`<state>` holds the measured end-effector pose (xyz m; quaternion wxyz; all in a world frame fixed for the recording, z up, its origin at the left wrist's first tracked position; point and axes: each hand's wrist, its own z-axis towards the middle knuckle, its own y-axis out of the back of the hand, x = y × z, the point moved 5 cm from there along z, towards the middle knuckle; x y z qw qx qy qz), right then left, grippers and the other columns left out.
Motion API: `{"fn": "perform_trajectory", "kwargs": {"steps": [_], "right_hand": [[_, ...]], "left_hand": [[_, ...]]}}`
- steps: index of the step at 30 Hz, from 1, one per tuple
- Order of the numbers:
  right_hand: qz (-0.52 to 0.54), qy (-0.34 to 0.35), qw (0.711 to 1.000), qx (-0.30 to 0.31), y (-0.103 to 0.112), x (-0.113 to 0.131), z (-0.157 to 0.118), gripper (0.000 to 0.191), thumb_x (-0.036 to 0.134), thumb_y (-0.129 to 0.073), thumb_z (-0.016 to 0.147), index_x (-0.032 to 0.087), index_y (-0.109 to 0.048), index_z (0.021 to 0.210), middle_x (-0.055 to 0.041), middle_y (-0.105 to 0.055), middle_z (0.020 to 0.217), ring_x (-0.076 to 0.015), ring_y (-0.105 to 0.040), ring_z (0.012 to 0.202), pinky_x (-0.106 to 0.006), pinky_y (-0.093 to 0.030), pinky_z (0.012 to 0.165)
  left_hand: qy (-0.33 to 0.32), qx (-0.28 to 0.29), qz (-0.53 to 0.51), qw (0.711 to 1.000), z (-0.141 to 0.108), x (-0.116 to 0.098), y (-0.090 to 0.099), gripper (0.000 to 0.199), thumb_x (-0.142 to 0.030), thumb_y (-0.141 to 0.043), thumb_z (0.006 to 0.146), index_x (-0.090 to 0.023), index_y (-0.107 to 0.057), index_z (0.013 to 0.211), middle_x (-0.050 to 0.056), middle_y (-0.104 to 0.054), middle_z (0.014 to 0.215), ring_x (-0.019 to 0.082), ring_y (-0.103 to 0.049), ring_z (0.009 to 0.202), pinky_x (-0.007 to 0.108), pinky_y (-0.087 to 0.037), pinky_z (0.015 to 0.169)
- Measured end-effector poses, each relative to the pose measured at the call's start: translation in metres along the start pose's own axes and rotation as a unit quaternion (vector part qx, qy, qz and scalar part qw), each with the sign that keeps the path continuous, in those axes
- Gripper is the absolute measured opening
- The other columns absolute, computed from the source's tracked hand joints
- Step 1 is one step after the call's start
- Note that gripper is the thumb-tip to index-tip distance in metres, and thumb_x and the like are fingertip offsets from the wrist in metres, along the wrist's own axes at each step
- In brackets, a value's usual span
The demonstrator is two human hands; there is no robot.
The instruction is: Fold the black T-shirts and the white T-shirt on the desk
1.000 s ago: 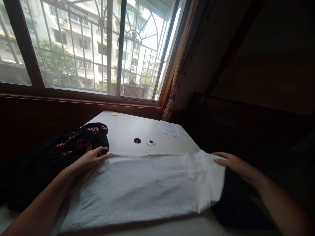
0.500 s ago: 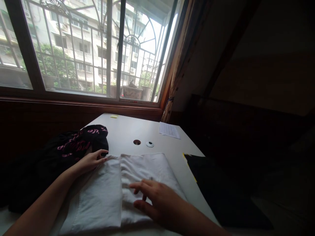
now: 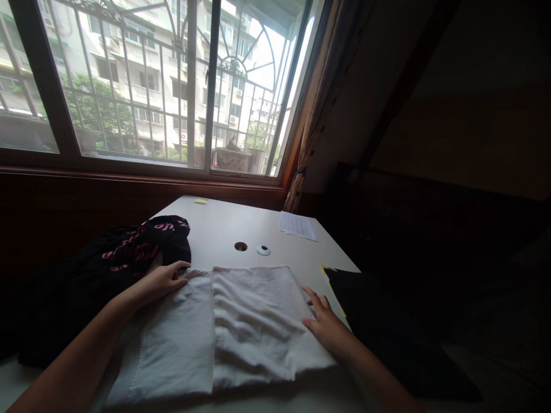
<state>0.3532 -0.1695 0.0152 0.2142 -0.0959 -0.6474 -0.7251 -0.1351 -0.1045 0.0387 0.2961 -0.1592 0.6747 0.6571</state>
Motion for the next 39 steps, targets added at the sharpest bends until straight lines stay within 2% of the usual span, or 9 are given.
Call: {"fn": "perform_trajectory", "kwargs": {"steps": [5,9,14,18,21,24,28,32,39], "right_hand": [[-0.065,-0.041,0.995,-0.060,0.017,-0.020,0.016,0.063,0.016,-0.050,0.084,0.026,-0.046,0.146,-0.0098,-0.056,0.117,-0.0238,-0.066,0.099,-0.037,-0.053,0.089],[-0.205,-0.029,0.967,-0.150,0.040,-0.011,0.017,0.050,0.013,-0.048,0.088,0.024,-0.058,0.135,-0.0141,-0.055,0.125,-0.0297,-0.062,0.105,-0.042,-0.052,0.088],[-0.177,0.121,0.968,-0.133,0.026,0.042,-0.006,0.036,0.027,-0.050,0.098,0.028,-0.063,0.131,-0.0115,-0.059,0.134,-0.0297,-0.057,0.119,-0.048,-0.048,0.102],[-0.136,0.280,0.950,-0.024,-0.011,0.089,-0.038,0.052,0.043,-0.051,0.100,0.034,-0.044,0.151,-0.0041,-0.041,0.159,-0.0282,-0.037,0.146,-0.050,-0.035,0.118],[-0.118,0.327,0.937,0.033,-0.029,0.104,-0.054,0.063,0.045,-0.048,0.101,0.033,-0.027,0.159,-0.0036,-0.032,0.164,-0.0277,-0.025,0.152,-0.052,-0.029,0.121],[-0.094,0.335,0.936,0.054,-0.029,0.107,-0.062,0.070,0.051,-0.051,0.099,0.030,-0.023,0.160,-0.0064,-0.031,0.164,-0.0289,-0.022,0.153,-0.053,-0.026,0.122],[-0.051,0.358,0.931,0.040,-0.011,0.114,-0.074,0.067,0.054,-0.060,0.093,0.026,-0.041,0.152,-0.0100,-0.045,0.156,-0.0273,-0.034,0.148,-0.048,-0.030,0.121],[-0.017,0.389,0.921,0.002,0.006,0.127,-0.088,0.032,0.042,-0.068,0.090,0.025,-0.064,0.117,-0.0072,-0.066,0.129,-0.0235,-0.056,0.126,-0.039,-0.046,0.107],[-0.034,0.402,0.913,-0.062,0.009,0.140,-0.092,0.006,0.022,-0.067,0.088,0.024,-0.066,0.094,-0.0015,-0.069,0.090,-0.0192,-0.061,0.087,-0.035,-0.050,0.083]], "left_hand": [[-0.023,0.082,-0.066,0.994,-0.008,-0.016,-0.010,0.066,-0.058,-0.062,0.078,-0.019,-0.059,0.132,-0.001,-0.063,0.073,0.018,-0.058,0.063,0.026,-0.043,0.059],[-0.080,0.141,-0.081,0.983,-0.013,-0.037,-0.025,0.061,-0.058,-0.061,0.084,-0.021,-0.059,0.133,-0.005,-0.054,0.066,0.014,-0.048,0.055,0.024,-0.038,0.053],[-0.194,0.062,-0.019,0.979,-0.004,-0.044,-0.035,0.045,-0.050,-0.055,0.093,-0.022,-0.063,0.128,-0.004,-0.050,0.068,0.012,-0.046,0.061,0.023,-0.041,0.061],[-0.243,0.007,0.002,0.970,0.002,-0.039,-0.039,0.040,-0.044,-0.050,0.097,-0.021,-0.066,0.125,0.006,-0.061,0.093,0.016,-0.057,0.076,0.027,-0.049,0.071],[-0.257,-0.048,0.041,0.964,0.002,-0.038,-0.036,0.035,-0.042,-0.054,0.097,-0.025,-0.068,0.124,0.009,-0.061,0.103,0.021,-0.059,0.090,0.033,-0.051,0.083],[-0.271,-0.090,0.077,0.955,0.000,-0.042,-0.033,0.032,-0.039,-0.059,0.096,-0.028,-0.068,0.124,0.009,-0.061,0.111,0.024,-0.056,0.101,0.039,-0.049,0.094],[-0.286,-0.098,0.109,0.947,-0.004,-0.050,-0.033,0.031,-0.034,-0.060,0.097,-0.031,-0.066,0.127,0.008,-0.061,0.118,0.024,-0.054,0.106,0.040,-0.049,0.097],[-0.318,-0.107,0.138,0.932,-0.007,-0.066,-0.037,0.031,-0.028,-0.057,0.098,-0.031,-0.066,0.127,0.008,-0.062,0.120,0.025,-0.054,0.110,0.040,-0.049,0.097],[-0.393,-0.049,0.196,0.897,-0.008,-0.100,-0.056,0.035,-0.023,-0.054,0.099,-0.031,-0.063,0.132,0.008,-0.064,0.124,0.025,-0.055,0.115,0.042,-0.049,0.099]]}}
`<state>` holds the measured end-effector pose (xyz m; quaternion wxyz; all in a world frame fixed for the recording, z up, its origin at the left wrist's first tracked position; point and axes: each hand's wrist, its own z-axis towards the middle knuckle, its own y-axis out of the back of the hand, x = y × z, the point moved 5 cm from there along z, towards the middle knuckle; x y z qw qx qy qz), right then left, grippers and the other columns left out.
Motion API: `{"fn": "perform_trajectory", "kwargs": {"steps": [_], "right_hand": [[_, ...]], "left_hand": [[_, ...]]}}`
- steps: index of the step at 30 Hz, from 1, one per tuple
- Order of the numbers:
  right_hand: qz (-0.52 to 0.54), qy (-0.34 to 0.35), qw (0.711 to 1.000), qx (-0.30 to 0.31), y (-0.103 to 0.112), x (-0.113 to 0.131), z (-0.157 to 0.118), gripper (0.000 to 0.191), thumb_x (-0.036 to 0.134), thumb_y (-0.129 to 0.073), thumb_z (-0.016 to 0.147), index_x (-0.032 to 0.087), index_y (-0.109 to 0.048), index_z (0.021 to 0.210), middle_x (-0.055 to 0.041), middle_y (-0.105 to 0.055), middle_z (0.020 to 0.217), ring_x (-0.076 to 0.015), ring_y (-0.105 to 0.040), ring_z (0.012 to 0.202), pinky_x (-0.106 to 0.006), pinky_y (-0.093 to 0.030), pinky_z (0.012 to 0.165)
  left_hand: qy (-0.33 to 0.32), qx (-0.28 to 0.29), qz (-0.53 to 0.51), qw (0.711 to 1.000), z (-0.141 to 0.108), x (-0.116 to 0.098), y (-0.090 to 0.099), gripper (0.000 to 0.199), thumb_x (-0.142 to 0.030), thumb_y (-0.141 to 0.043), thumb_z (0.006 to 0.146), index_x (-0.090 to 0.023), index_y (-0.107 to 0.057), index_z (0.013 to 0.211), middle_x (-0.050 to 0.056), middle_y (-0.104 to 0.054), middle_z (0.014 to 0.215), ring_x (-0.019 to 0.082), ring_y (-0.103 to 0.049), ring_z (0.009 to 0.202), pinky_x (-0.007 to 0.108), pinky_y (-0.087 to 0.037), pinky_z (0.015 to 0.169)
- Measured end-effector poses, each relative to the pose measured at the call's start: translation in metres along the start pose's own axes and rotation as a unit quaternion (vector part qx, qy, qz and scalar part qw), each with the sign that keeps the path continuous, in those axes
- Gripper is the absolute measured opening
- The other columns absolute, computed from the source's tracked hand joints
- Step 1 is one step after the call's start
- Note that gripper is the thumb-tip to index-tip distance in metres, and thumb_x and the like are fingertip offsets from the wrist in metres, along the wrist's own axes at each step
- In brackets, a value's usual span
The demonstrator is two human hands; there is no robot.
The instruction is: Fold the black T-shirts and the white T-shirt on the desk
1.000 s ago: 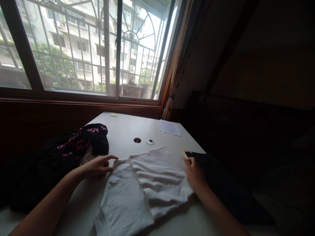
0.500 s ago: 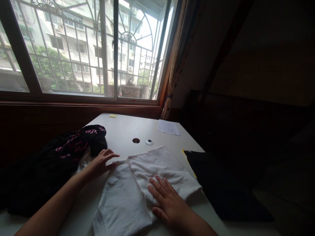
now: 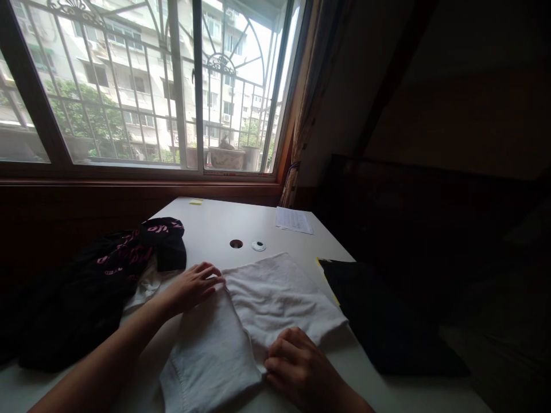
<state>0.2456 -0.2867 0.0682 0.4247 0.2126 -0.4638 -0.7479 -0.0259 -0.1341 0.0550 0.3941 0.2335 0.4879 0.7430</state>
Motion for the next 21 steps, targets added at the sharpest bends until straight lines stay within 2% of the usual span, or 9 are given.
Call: {"fn": "perform_trajectory", "kwargs": {"steps": [3,7,10,13,17,21], "right_hand": [[0.041,-0.018,0.999,-0.029,0.003,-0.001,0.003,0.008,0.016,-0.064,0.085,0.023,-0.063,0.089,-0.0013,-0.066,0.086,-0.0175,-0.060,0.081,-0.033,-0.050,0.077],[0.134,-0.081,0.980,-0.119,0.019,-0.007,0.004,0.022,0.006,-0.060,0.080,0.024,-0.059,0.094,-0.0016,-0.061,0.088,-0.0162,-0.061,0.080,-0.029,-0.053,0.071],[0.162,-0.105,0.965,-0.180,0.034,-0.009,0.006,0.027,0.004,-0.059,0.082,0.025,-0.058,0.098,-0.0013,-0.058,0.089,-0.0165,-0.062,0.081,-0.028,-0.055,0.070],[0.156,-0.106,0.961,-0.202,0.043,-0.009,0.010,0.027,0.004,-0.059,0.083,0.026,-0.057,0.099,-0.0013,-0.058,0.089,-0.0179,-0.062,0.083,-0.031,-0.056,0.071],[0.145,-0.100,0.964,-0.200,0.047,-0.008,0.013,0.028,0.003,-0.060,0.084,0.026,-0.056,0.101,-0.0018,-0.057,0.091,-0.0181,-0.062,0.084,-0.032,-0.056,0.072],[0.127,-0.089,0.967,-0.203,0.049,-0.003,0.013,0.028,0.003,-0.060,0.085,0.025,-0.056,0.102,-0.0023,-0.057,0.089,-0.0182,-0.061,0.083,-0.032,-0.056,0.070]], "left_hand": [[-0.020,0.019,0.018,0.999,0.008,-0.009,-0.001,0.034,-0.029,-0.057,0.100,-0.031,-0.062,0.133,0.009,-0.064,0.126,0.027,-0.053,0.121,0.042,-0.048,0.100],[-0.028,0.038,0.034,0.998,0.016,-0.019,0.001,0.040,-0.037,-0.065,0.095,-0.031,-0.061,0.134,0.009,-0.061,0.131,0.031,-0.050,0.125,0.045,-0.045,0.102],[-0.039,0.055,0.015,0.998,0.024,-0.026,0.001,0.041,-0.041,-0.068,0.093,-0.029,-0.062,0.132,0.009,-0.064,0.124,0.029,-0.054,0.118,0.042,-0.046,0.098],[-0.048,0.059,0.011,0.997,0.033,-0.027,-0.001,0.042,-0.046,-0.069,0.091,-0.027,-0.064,0.129,0.008,-0.065,0.116,0.026,-0.058,0.107,0.037,-0.049,0.091],[-0.064,0.047,0.082,0.993,0.043,-0.024,-0.009,0.029,-0.031,-0.068,0.093,-0.024,-0.067,0.121,0.009,-0.066,0.107,0.024,-0.059,0.098,0.035,-0.048,0.083],[-0.065,0.027,0.172,0.983,0.047,-0.016,-0.012,0.021,-0.016,-0.059,0.095,-0.022,-0.069,0.113,0.009,-0.066,0.099,0.024,-0.058,0.094,0.035,-0.048,0.076]]}}
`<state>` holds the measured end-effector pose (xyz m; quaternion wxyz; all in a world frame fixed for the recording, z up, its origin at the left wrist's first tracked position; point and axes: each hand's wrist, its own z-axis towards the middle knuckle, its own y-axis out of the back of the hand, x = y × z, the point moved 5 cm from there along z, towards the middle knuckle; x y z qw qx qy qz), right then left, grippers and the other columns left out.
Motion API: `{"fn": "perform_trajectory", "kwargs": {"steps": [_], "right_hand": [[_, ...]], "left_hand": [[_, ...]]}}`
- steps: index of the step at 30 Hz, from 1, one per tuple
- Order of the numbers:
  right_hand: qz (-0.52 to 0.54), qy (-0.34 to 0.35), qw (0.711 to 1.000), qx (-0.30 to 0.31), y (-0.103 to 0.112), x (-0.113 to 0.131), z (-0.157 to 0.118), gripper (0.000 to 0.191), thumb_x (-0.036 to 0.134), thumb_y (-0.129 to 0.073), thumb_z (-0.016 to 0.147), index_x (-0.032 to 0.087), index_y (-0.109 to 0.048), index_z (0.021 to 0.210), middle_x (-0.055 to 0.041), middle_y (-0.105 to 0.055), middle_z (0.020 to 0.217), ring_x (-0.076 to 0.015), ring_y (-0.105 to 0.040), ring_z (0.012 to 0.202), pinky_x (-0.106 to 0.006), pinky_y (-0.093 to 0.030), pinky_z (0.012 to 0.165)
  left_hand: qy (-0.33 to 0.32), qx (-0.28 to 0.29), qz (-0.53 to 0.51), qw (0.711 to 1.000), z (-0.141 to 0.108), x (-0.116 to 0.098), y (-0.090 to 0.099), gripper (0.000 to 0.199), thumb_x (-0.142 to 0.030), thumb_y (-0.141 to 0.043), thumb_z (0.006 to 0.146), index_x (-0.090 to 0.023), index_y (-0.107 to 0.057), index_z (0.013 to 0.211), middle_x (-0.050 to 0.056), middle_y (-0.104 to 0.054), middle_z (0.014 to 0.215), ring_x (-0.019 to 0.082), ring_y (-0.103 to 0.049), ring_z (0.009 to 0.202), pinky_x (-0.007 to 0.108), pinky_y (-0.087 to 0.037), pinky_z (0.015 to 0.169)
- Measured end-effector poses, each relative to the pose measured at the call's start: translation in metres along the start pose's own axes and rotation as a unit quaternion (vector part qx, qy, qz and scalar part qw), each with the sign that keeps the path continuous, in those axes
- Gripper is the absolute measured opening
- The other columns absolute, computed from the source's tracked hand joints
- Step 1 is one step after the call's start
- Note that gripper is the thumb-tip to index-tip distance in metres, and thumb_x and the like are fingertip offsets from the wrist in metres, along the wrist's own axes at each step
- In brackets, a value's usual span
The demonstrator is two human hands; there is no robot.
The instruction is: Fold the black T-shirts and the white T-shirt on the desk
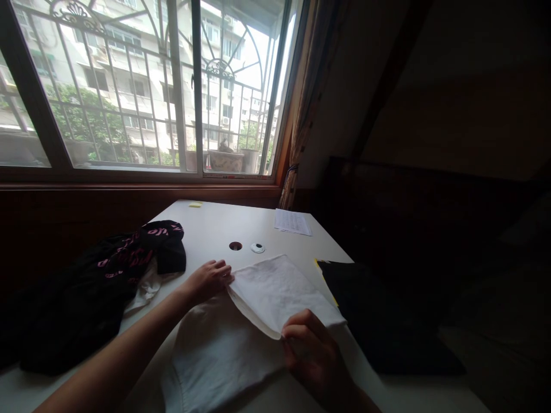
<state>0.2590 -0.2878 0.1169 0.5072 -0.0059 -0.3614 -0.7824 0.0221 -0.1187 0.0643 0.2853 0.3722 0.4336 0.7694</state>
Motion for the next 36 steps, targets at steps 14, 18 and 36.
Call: {"fn": "perform_trajectory", "kwargs": {"steps": [14,18,36], "right_hand": [[-0.013,0.090,0.995,-0.043,-0.019,0.054,0.025,0.025,0.004,-0.062,0.081,0.021,-0.057,0.099,-0.0021,-0.058,0.082,-0.0158,-0.055,0.074,-0.030,-0.052,0.067],[-0.033,0.136,0.989,-0.054,-0.038,0.071,0.034,0.017,0.009,-0.058,0.082,0.021,-0.056,0.094,-0.0004,-0.055,0.075,-0.0145,-0.052,0.067,-0.029,-0.048,0.063],[-0.050,0.236,0.953,0.183,-0.144,0.063,-0.015,0.027,0.039,-0.060,0.095,0.025,-0.055,0.072,0.0052,-0.058,0.066,-0.0122,-0.050,0.056,-0.026,-0.039,0.053]], "left_hand": [[0.099,-0.136,-0.059,0.984,-0.051,0.055,0.038,0.026,-0.024,-0.049,0.103,-0.026,-0.066,0.123,0.005,-0.068,0.116,0.018,-0.067,0.097,0.031,-0.058,0.080],[0.122,-0.171,-0.111,0.971,-0.073,0.066,0.045,0.029,-0.022,-0.048,0.103,-0.028,-0.068,0.123,0.006,-0.067,0.120,0.018,-0.068,0.102,0.032,-0.058,0.087],[0.141,-0.074,-0.180,0.971,-0.133,0.070,0.015,0.042,-0.002,-0.043,0.091,-0.027,-0.076,0.101,0.004,-0.071,0.118,0.019,-0.067,0.106,0.034,-0.058,0.090]]}}
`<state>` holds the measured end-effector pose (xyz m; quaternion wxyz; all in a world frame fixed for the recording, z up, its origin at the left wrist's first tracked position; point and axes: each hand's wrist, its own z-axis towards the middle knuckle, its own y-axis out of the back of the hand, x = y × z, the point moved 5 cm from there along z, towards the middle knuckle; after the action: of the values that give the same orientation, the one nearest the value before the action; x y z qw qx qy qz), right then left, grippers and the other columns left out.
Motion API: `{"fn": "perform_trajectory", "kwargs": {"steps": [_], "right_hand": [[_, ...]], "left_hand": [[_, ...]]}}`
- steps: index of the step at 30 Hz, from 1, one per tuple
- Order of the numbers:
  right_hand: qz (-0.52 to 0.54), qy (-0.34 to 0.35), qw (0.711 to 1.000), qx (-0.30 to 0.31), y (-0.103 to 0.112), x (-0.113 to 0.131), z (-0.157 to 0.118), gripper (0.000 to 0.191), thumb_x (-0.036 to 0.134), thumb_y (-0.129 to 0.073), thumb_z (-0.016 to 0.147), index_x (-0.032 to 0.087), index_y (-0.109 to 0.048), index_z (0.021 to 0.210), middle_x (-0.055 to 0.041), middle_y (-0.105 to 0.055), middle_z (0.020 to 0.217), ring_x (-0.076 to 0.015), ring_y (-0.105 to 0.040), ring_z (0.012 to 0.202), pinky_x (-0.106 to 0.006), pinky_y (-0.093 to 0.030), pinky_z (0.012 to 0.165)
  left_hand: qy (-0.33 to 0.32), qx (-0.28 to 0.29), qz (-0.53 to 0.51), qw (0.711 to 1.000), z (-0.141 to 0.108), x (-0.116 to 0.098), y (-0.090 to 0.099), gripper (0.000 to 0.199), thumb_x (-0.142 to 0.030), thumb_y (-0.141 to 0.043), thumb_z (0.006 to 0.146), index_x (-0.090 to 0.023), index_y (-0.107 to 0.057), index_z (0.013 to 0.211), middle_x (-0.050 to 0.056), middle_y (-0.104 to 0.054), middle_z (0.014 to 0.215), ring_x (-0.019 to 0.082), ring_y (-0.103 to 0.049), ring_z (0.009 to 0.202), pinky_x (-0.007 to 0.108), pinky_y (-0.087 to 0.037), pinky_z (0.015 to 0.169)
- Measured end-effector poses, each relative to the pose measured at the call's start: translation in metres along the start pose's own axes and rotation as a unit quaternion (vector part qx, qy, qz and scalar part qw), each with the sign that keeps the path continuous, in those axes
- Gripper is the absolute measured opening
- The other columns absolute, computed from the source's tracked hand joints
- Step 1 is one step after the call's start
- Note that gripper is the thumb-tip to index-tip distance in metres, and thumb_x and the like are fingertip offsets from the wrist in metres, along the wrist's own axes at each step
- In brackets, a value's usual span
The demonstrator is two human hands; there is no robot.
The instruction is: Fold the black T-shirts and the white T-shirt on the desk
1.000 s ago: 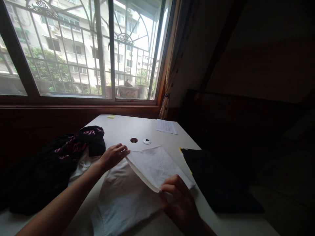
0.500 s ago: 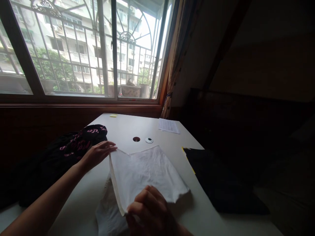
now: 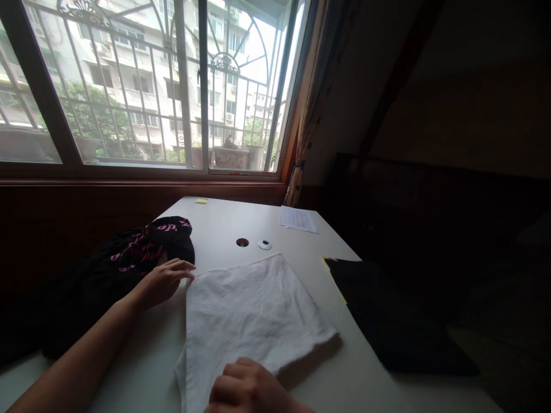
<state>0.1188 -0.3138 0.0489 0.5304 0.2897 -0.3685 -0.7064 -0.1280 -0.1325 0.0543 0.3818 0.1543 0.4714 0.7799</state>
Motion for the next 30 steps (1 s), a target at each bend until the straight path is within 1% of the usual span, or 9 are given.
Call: {"fn": "perform_trajectory", "kwargs": {"steps": [3,5,7,9,12,15,17,22,30], "right_hand": [[0.028,-0.115,0.993,-0.009,0.033,-0.031,-0.009,0.013,0.030,-0.055,0.096,0.024,-0.065,0.094,-0.0006,-0.069,0.083,-0.0146,-0.063,0.075,-0.028,-0.051,0.070],[0.016,-0.201,0.979,0.007,0.053,-0.060,-0.021,0.025,0.023,-0.052,0.097,0.022,-0.065,0.118,-0.0066,-0.072,0.109,-0.0185,-0.066,0.100,-0.035,-0.053,0.091],[-0.052,-0.253,0.966,0.030,0.065,-0.090,-0.039,0.037,0.027,-0.052,0.099,0.020,-0.059,0.134,-0.0128,-0.063,0.136,-0.0251,-0.057,0.126,-0.044,-0.048,0.106],[-0.109,-0.290,0.948,0.070,0.067,-0.120,-0.061,0.046,0.033,-0.050,0.100,0.018,-0.053,0.143,-0.0153,-0.051,0.151,-0.0294,-0.046,0.139,-0.050,-0.042,0.113],[-0.118,-0.349,0.916,0.155,0.055,-0.157,-0.094,0.057,0.044,-0.044,0.102,0.015,-0.044,0.152,-0.0153,-0.036,0.160,-0.0312,-0.034,0.148,-0.053,-0.032,0.119],[-0.077,-0.381,0.899,0.204,0.044,-0.173,-0.114,0.065,0.056,-0.033,0.103,0.018,-0.035,0.157,-0.0115,-0.028,0.164,-0.0283,-0.025,0.152,-0.051,-0.023,0.123],[-0.059,-0.388,0.896,0.209,0.041,-0.175,-0.120,0.066,0.058,-0.027,0.104,0.021,-0.030,0.159,-0.0084,-0.023,0.166,-0.0253,-0.020,0.153,-0.048,-0.018,0.125],[-0.055,-0.394,0.890,0.221,0.041,-0.172,-0.120,0.071,0.060,-0.022,0.103,0.018,-0.027,0.160,-0.0076,-0.017,0.167,-0.0229,-0.015,0.155,-0.046,-0.013,0.126],[-0.050,-0.407,0.885,0.223,0.047,-0.169,-0.122,0.073,0.063,-0.021,0.102,0.018,-0.027,0.160,-0.0087,-0.017,0.167,-0.0238,-0.017,0.154,-0.045,-0.013,0.126]], "left_hand": [[0.011,-0.032,-0.006,0.999,0.004,-0.006,0.005,0.037,-0.006,-0.046,0.093,-0.027,-0.074,0.106,0.005,-0.071,0.119,0.021,-0.067,0.108,0.037,-0.058,0.091],[0.006,-0.045,-0.017,0.999,0.012,-0.020,0.007,0.034,-0.011,-0.048,0.095,-0.027,-0.072,0.115,0.006,-0.070,0.123,0.021,-0.066,0.112,0.038,-0.057,0.094],[-0.010,-0.036,-0.025,0.999,0.024,-0.042,0.005,0.033,-0.017,-0.048,0.099,-0.028,-0.068,0.124,0.006,-0.067,0.131,0.022,-0.062,0.121,0.039,-0.055,0.100],[-0.032,0.006,-0.024,0.999,0.038,-0.071,-0.004,0.035,-0.024,-0.049,0.102,-0.029,-0.062,0.134,0.005,-0.063,0.139,0.024,-0.053,0.135,0.043,-0.049,0.110],[-0.039,0.085,-0.013,0.995,0.057,-0.112,-0.028,0.048,-0.042,-0.049,0.103,-0.029,-0.048,0.149,0.006,-0.050,0.153,0.028,-0.041,0.145,0.048,-0.041,0.116],[-0.047,0.161,-0.018,0.986,0.071,-0.144,-0.060,0.061,-0.056,-0.039,0.103,-0.027,-0.034,0.156,0.007,-0.036,0.162,0.029,-0.028,0.151,0.051,-0.030,0.122],[-0.042,0.196,-0.027,0.979,0.080,-0.154,-0.080,0.065,-0.060,-0.031,0.103,-0.026,-0.029,0.159,0.008,-0.029,0.164,0.029,-0.021,0.153,0.052,-0.024,0.123],[-0.001,0.231,-0.024,0.973,0.102,-0.145,-0.113,0.073,-0.065,-0.025,0.102,-0.020,-0.026,0.160,0.012,-0.020,0.166,0.032,-0.014,0.155,0.056,-0.014,0.123],[0.036,0.222,0.006,0.974,0.095,-0.111,-0.105,0.070,-0.064,-0.021,0.103,-0.024,-0.023,0.160,0.006,-0.018,0.166,0.026,-0.016,0.155,0.046,-0.012,0.125]]}}
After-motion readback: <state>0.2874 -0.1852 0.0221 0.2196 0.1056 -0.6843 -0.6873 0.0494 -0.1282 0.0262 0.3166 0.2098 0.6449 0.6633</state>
